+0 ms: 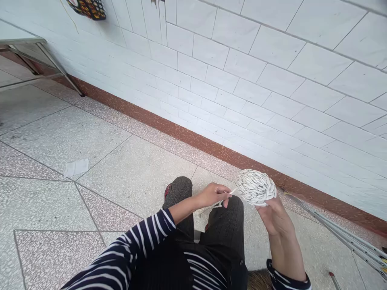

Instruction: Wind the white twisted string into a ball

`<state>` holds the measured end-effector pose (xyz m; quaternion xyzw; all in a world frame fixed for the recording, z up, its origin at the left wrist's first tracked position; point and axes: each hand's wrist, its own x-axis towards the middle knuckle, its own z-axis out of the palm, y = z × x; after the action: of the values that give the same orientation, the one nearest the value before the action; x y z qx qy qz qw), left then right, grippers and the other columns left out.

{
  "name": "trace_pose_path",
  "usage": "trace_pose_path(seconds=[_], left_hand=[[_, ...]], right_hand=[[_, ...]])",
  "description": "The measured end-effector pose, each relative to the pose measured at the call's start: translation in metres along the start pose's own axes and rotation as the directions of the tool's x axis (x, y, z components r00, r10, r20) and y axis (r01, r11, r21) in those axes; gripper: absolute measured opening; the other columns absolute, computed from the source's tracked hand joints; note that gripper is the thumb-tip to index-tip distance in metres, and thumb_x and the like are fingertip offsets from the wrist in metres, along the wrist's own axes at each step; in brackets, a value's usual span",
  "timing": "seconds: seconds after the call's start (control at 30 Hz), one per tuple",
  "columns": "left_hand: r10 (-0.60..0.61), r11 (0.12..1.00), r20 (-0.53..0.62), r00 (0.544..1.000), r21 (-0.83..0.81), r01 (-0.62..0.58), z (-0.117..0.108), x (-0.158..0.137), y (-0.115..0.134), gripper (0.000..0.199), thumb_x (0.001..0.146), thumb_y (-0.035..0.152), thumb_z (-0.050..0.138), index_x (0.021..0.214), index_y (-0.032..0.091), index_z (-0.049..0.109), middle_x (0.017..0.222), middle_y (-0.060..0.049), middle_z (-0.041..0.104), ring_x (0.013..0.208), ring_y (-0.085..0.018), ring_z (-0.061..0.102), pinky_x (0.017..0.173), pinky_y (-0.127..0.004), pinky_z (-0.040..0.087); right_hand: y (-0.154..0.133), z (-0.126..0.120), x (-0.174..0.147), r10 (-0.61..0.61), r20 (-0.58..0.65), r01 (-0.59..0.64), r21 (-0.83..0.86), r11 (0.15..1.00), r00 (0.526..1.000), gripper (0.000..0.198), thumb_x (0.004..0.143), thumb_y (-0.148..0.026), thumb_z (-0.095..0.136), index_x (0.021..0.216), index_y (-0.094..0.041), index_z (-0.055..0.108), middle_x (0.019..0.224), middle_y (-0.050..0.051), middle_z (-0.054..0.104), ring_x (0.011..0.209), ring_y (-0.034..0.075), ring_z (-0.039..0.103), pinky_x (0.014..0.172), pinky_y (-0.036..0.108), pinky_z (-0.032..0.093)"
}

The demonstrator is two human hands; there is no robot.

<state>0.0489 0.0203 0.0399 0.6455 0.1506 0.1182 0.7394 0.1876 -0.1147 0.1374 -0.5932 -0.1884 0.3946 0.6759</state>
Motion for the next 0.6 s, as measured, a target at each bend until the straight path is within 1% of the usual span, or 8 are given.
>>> trace_pose_path(seconds=[0.17,0.27,0.3,0.37,0.43,0.47,0.53,0.6], left_hand=[[-0.049,0.982,0.040,0.998,0.182,0.041,-0.035,-0.028,-0.009,0.035,0.088,0.040,0.058,0.067,0.014,0.066,0.066,-0.001,0.064,0.059,-0.010,0.048,0.060,-0.022,0.034],[-0.108,0.975,0.082,0.991,0.204,0.089,-0.048,-0.046,-0.005,0.036,0.089,0.043,0.057,0.070,0.014,0.067,0.066,-0.001,0.066,0.061,-0.011,0.050,0.061,-0.022,0.035],[-0.124,0.975,0.101,0.987,0.197,0.102,-0.049,-0.051,0.000,0.036,0.089,0.044,0.057,0.071,0.015,0.068,0.065,-0.001,0.066,0.062,-0.011,0.051,0.062,-0.022,0.036],[-0.138,0.977,0.147,0.979,0.180,0.110,-0.049,-0.061,0.014,0.035,0.090,0.045,0.056,0.076,0.015,0.068,0.064,-0.001,0.067,0.063,-0.012,0.053,0.065,-0.022,0.038],[-0.137,0.977,0.200,0.970,0.188,0.099,-0.048,-0.069,0.033,0.034,0.091,0.045,0.055,0.079,0.016,0.069,0.064,-0.001,0.067,0.066,-0.013,0.056,0.068,-0.022,0.040],[-0.131,0.975,0.215,0.968,0.206,0.087,-0.047,-0.071,0.044,0.035,0.091,0.045,0.056,0.079,0.016,0.070,0.064,-0.001,0.067,0.067,-0.013,0.057,0.069,-0.023,0.041],[-0.103,0.970,0.213,0.972,0.239,0.050,-0.048,-0.072,0.066,0.035,0.090,0.045,0.056,0.078,0.016,0.070,0.066,-0.002,0.068,0.069,-0.013,0.059,0.069,-0.023,0.042],[-0.042,0.964,0.169,0.985,0.266,-0.004,-0.052,-0.065,0.084,0.037,0.091,0.045,0.055,0.077,0.015,0.070,0.070,-0.003,0.068,0.071,-0.014,0.060,0.070,-0.023,0.043]], right_hand=[[-0.005,-0.014,0.008,-0.090,-0.010,0.090,-0.019,0.996,0.996,0.055,0.066,-0.038,0.071,0.119,-0.032,0.059,0.125,0.007,0.063,0.115,0.033,0.058,0.095,0.055,0.048],[-0.011,-0.015,0.019,-0.248,-0.133,0.239,-0.076,0.968,0.960,0.057,0.063,-0.034,0.074,0.117,-0.030,0.058,0.120,0.006,0.063,0.111,0.030,0.059,0.095,0.051,0.046],[-0.013,-0.015,0.024,-0.334,-0.196,0.311,-0.139,0.940,0.922,0.061,0.061,-0.031,0.076,0.118,-0.028,0.056,0.117,0.006,0.062,0.109,0.030,0.058,0.095,0.050,0.046],[-0.014,-0.017,0.035,-0.527,-0.281,0.433,-0.334,0.837,0.802,0.072,0.055,-0.027,0.081,0.120,-0.024,0.052,0.113,0.006,0.060,0.106,0.028,0.058,0.093,0.047,0.045],[-0.011,-0.022,0.047,-0.673,-0.268,0.463,-0.552,0.694,0.690,0.077,0.051,-0.027,0.083,0.120,-0.022,0.051,0.115,0.006,0.055,0.105,0.029,0.055,0.092,0.047,0.044],[-0.007,-0.025,0.051,-0.714,-0.238,0.444,-0.643,0.624,0.659,0.077,0.050,-0.028,0.083,0.119,-0.022,0.051,0.116,0.007,0.053,0.106,0.030,0.053,0.093,0.048,0.042],[0.003,-0.028,0.056,-0.700,-0.173,0.356,-0.762,0.541,0.693,0.074,0.050,-0.031,0.082,0.117,-0.021,0.053,0.116,0.008,0.052,0.108,0.033,0.049,0.094,0.050,0.040],[0.018,-0.027,0.052,-0.548,-0.115,0.249,-0.801,0.544,0.829,0.073,0.048,-0.032,0.082,0.115,-0.022,0.056,0.114,0.009,0.052,0.106,0.034,0.047,0.089,0.050,0.042]])
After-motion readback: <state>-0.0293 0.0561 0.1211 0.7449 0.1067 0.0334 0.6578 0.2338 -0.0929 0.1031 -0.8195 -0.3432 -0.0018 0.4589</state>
